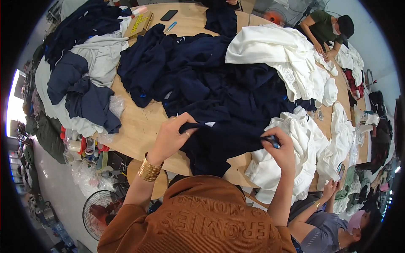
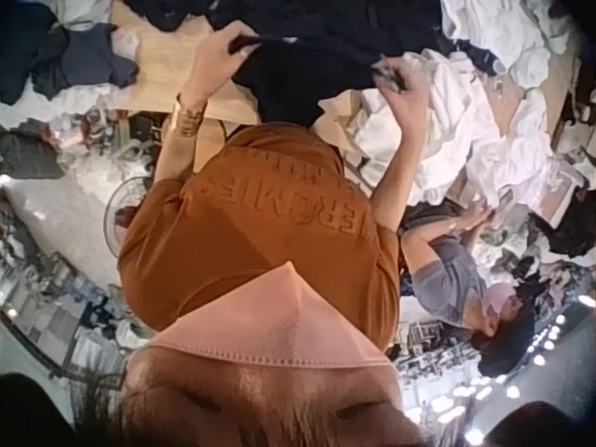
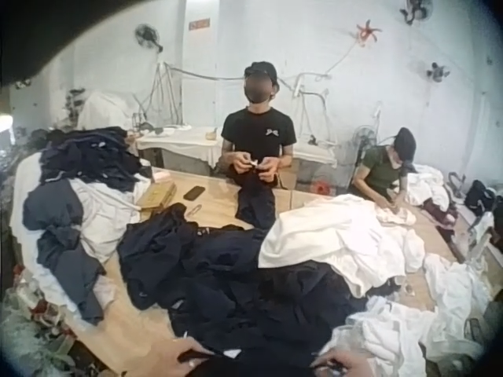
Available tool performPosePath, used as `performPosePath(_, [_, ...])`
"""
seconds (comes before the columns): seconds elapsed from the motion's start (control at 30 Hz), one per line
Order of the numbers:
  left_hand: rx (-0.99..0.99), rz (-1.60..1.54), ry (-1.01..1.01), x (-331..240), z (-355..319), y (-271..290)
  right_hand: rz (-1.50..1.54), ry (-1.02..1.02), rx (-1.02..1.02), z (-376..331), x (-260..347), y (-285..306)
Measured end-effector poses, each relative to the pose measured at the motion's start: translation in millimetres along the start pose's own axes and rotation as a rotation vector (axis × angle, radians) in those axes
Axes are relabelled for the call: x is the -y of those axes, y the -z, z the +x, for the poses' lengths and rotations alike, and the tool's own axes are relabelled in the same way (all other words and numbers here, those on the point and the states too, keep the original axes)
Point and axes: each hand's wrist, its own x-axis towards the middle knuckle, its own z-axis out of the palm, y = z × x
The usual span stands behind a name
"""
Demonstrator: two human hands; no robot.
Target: The recorder is using thread snips to remove loose threads and loose fibers from blue and white garments at a factory sorting table.
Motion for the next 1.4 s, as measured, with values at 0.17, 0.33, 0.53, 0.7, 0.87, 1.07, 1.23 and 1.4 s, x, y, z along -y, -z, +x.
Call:
performPosePath(0.17, [-0.491,0.527,-0.376,28.8,-16.1,-13.9,0.025,0.038,-0.191,-11.0,-29.6,-31.1])
performPosePath(0.33, [-0.659,0.059,-0.118,31.0,-28.4,-24.4,0.033,0.174,0.014,-20.7,-29.7,-37.8])
performPosePath(0.53, [-0.285,-1.023,0.057,7.2,-26.9,-42.0,-0.197,0.103,0.193,-31.4,-26.9,-40.1])
performPosePath(0.7, [-0.173,-1.041,-0.008,-9.6,-32.1,-47.8,-0.308,0.143,0.071,-27.3,-16.9,-51.2])
performPosePath(0.87, [-0.050,-1.120,0.042,-23.6,-34.5,-53.4,0.047,0.422,-0.281,-32.4,28.2,-85.5])
performPosePath(1.07, [-0.096,-0.530,-0.015,-41.8,-32.6,-45.4,0.164,0.190,-0.074,-23.0,26.5,-74.2])
performPosePath(1.23, [-0.030,-0.513,0.300,-61.2,-34.6,-36.4,0.729,-0.318,0.046,-30.7,44.3,-54.0])
performPosePath(1.4, [-0.044,-0.664,0.318,-72.1,-38.1,-42.0,0.837,-0.373,0.030,-37.0,57.5,-47.7])
